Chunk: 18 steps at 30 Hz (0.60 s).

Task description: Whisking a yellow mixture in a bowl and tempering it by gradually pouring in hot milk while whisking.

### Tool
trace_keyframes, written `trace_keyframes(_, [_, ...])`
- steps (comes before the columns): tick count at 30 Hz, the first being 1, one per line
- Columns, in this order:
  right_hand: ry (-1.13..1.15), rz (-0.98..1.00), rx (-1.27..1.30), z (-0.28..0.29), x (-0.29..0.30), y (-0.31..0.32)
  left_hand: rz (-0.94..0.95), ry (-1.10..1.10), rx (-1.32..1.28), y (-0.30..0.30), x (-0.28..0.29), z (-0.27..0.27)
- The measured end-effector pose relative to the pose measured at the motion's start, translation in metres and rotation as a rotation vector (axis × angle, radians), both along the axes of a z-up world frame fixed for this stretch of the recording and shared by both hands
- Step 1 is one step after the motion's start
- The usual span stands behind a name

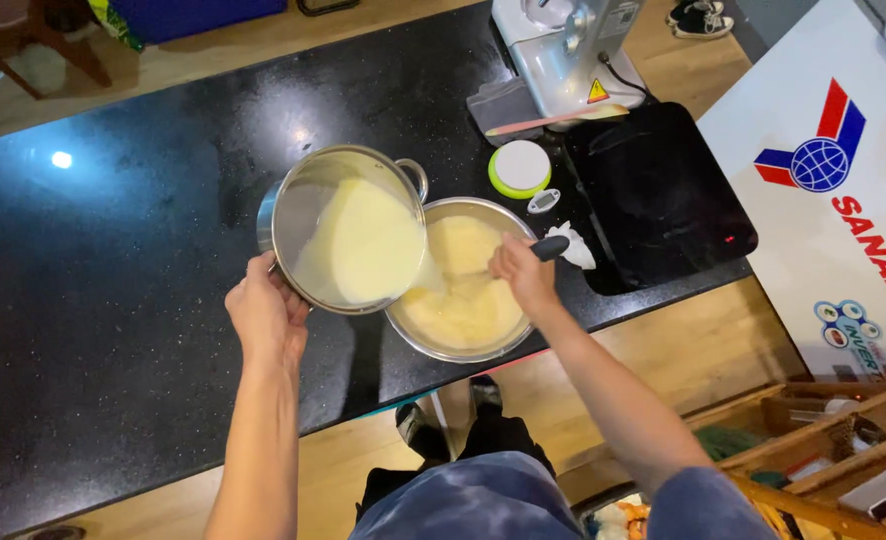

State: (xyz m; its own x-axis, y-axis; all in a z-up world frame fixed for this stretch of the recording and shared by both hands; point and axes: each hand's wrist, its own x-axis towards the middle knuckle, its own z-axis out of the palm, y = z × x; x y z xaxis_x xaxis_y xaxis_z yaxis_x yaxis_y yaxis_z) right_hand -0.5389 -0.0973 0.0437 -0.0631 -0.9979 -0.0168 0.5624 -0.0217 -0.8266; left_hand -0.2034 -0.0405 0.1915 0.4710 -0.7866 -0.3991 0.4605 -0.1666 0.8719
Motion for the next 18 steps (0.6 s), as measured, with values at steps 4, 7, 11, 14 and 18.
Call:
trace_keyframes(4, [0.112,-0.166,0.05,0.012,-0.026,-0.013,0.02,0.004,0.0,0.001,0.001,-0.01])
trace_keyframes(7, [0.012,-0.148,0.004,-0.022,-0.014,-0.013,0.038,0.018,0.005,0.005,-0.006,-0.003])
trace_keyframes(11, [0.194,0.004,0.182,0.012,-0.032,-0.011,0.075,0.042,0.06,0.006,-0.021,0.027])
trace_keyframes(14, [0.058,-0.264,-0.008,0.021,-0.027,-0.026,0.112,-0.023,0.102,0.007,-0.017,0.016])
trace_keyframes(18, [0.034,-0.101,0.063,-0.004,0.001,-0.016,0.1,-0.046,0.062,0.003,-0.007,-0.008])
